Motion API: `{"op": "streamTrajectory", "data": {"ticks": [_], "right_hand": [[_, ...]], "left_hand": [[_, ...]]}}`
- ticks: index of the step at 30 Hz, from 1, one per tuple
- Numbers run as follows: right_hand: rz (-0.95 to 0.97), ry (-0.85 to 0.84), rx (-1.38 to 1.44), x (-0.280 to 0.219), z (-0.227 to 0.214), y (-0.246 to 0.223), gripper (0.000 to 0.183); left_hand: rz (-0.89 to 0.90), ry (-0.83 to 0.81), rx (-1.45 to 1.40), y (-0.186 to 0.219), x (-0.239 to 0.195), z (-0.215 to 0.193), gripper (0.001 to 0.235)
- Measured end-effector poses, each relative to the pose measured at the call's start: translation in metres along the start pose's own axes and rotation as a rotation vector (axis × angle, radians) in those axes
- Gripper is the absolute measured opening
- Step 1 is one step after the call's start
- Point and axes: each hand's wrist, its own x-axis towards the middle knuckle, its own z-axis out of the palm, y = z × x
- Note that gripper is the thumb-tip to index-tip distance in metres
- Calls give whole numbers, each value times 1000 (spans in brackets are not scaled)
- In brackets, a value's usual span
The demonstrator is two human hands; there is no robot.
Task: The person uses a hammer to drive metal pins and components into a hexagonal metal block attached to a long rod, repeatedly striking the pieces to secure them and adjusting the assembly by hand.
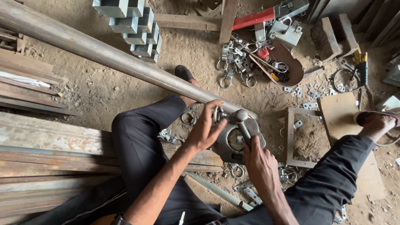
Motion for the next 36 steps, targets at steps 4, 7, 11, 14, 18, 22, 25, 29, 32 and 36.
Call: {"op": "streamTrajectory", "data": {"ticks": [4, 7, 11, 14, 18, 22, 25, 29, 32, 36], "right_hand": [[39, -35, -37, -1, 0, -3, 24], [52, -36, -7, -1, 4, 0, 25], [18, 28, -18, -4, 11, 3, 26], [34, 33, -2, -3, 14, 4, 26], [28, 62, -15, -3, 14, 4, 27], [57, 41, -37, -2, 14, 4, 28], [104, -8, 42, 1, 15, 6, 25], [52, 39, 4, 1, 17, 6, 26], [30, 58, 12, 0, 16, 6, 26], [43, 49, 52, -2, 22, 13, 25]], "left_hand": [[-330, 41, -200, 3, 5, -1, 57], [-337, 62, -278, -1, 0, 4, 54], [-351, 135, -332, -18, -5, 10, 55], [-219, 257, -259, -17, -10, 9, 51], [-658, 321, -703, -13, -9, 7, 44], [-648, 408, -1017, -23, -12, 8, 35], [-650, 434, -1186, -30, -20, 9, 32], [-686, 482, -1304, -41, -31, 17, 31], [-751, 533, -1468, -50, -37, 27, 37], [-778, 473, -1345, -58, -35, 30, 37]]}}
